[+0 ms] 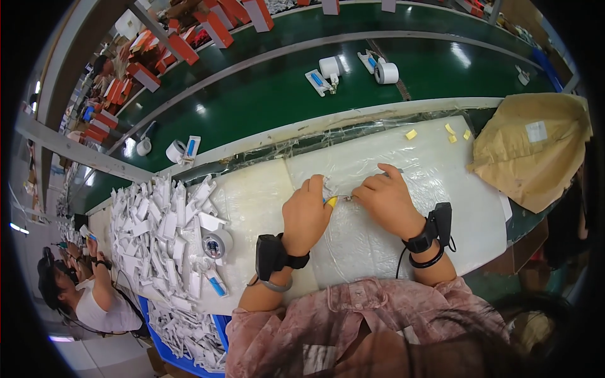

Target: The person assembles handheld fans by inserting a battery into the base, connecting the wires, and attaching the fan head. They then snap on a handle cover and place the finished fan onto a conveyor belt, repeating the process.

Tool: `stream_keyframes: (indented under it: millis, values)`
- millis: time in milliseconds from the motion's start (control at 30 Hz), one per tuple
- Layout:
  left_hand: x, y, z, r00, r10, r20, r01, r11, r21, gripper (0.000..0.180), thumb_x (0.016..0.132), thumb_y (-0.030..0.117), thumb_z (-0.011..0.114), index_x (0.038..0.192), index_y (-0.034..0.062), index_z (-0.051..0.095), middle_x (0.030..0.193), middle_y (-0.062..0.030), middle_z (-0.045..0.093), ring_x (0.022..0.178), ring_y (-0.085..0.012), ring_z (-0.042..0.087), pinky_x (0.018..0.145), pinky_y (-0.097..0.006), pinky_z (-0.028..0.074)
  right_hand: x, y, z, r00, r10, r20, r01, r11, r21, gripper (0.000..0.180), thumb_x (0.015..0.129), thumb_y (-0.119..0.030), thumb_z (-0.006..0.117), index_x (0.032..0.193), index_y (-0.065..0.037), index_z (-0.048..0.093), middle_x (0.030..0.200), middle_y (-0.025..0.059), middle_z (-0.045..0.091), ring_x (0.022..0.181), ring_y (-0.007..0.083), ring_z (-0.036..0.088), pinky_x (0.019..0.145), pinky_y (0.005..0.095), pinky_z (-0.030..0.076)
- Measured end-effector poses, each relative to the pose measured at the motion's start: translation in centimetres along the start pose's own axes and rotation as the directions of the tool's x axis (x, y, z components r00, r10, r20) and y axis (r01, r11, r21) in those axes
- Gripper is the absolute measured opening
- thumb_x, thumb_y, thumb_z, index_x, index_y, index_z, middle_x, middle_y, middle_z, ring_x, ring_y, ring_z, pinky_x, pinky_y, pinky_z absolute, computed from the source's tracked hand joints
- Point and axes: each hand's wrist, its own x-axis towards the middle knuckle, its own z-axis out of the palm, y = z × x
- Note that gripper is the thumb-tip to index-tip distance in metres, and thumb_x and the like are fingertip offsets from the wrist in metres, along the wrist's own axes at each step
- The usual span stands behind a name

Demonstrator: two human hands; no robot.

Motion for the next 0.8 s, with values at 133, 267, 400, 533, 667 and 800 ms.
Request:
stream_keyframes:
  millis: [133,267,400,533,667,800]
  values:
    - [0.4,-1.2,0.9,0.994,-0.105,0.009,0.101,0.935,-0.341,0.037,0.081,0.008,0.064,0.112,0.0014,0.045,0.085,-0.0149,0.061,0.062,-0.0282,0.061,0.054,-0.038,0.048,0.6,-0.5,0.1,0.987,0.089,-0.133,-0.087,0.996,0.019,0.007,0.079,-0.012,0.066,0.086,-0.012,0.065,0.076,0.002,0.06,0.075,0.0203,0.059,0.085,0.0376,0.041]
    - [0.8,-2.4,2.0,0.965,-0.166,0.204,0.254,0.388,-0.886,0.033,0.084,0.004,0.058,0.113,0.0033,0.042,0.079,-0.0097,0.057,0.048,-0.0171,0.055,0.044,-0.029,0.045,0.5,-0.8,0.7,0.977,0.142,-0.159,-0.112,0.977,0.182,0.01,0.079,-0.011,0.068,0.088,-0.011,0.065,0.075,0.0023,0.061,0.07,0.0226,0.056,0.072,0.0346,0.04]
    - [0.6,-2.0,1.5,0.965,-0.152,0.212,0.252,0.338,-0.907,0.031,0.085,0.002,0.052,0.114,0.0044,0.041,0.078,-0.0061,0.053,0.051,-0.0105,0.051,0.042,-0.025,0.044,0.6,-0.9,-0.3,0.992,0.09,-0.089,-0.069,0.974,0.215,0.011,0.079,-0.012,0.069,0.09,-0.01,0.065,0.076,0.0023,0.061,0.07,0.0226,0.056,0.071,0.0321,0.04]
    - [0.6,-2.3,1.6,0.959,-0.113,0.259,0.276,0.173,-0.945,0.028,0.092,0.011,0.046,0.119,0.0051,0.04,0.081,-0.0076,0.055,0.053,-0.0122,0.053,0.044,-0.026,0.046,0.8,-0.9,0.4,0.961,0.12,-0.251,-0.071,0.978,0.196,0.015,0.077,-0.009,0.07,0.091,-0.009,0.065,0.079,0.0036,0.063,0.072,0.0224,0.056,0.071,0.0335,0.04]
    - [0.4,-2.6,2.0,0.937,-0.129,0.326,0.346,0.195,-0.918,0.029,0.097,0.018,0.043,0.124,0.0064,0.039,0.085,-0.0089,0.056,0.056,-0.0136,0.055,0.047,-0.028,0.049,1.0,-1.6,0.9,0.922,0.151,-0.357,-0.04,0.953,0.299,0.018,0.075,-0.001,0.071,0.091,-0.007,0.064,0.083,0.0058,0.065,0.076,0.0242,0.058,0.074,0.0348,0.042]
    - [0.2,-2.7,1.8,0.938,-0.088,0.334,0.346,0.197,-0.918,0.031,0.095,0.012,0.041,0.126,0.0069,0.039,0.087,-0.0089,0.057,0.058,-0.0134,0.056,0.049,-0.028,0.05,1.1,-2.1,1.1,0.913,0.152,-0.378,-0.005,0.932,0.363,0.018,0.075,0.001,0.07,0.09,-0.006,0.064,0.085,0.0057,0.065,0.077,0.0245,0.059,0.077,0.0351,0.043]
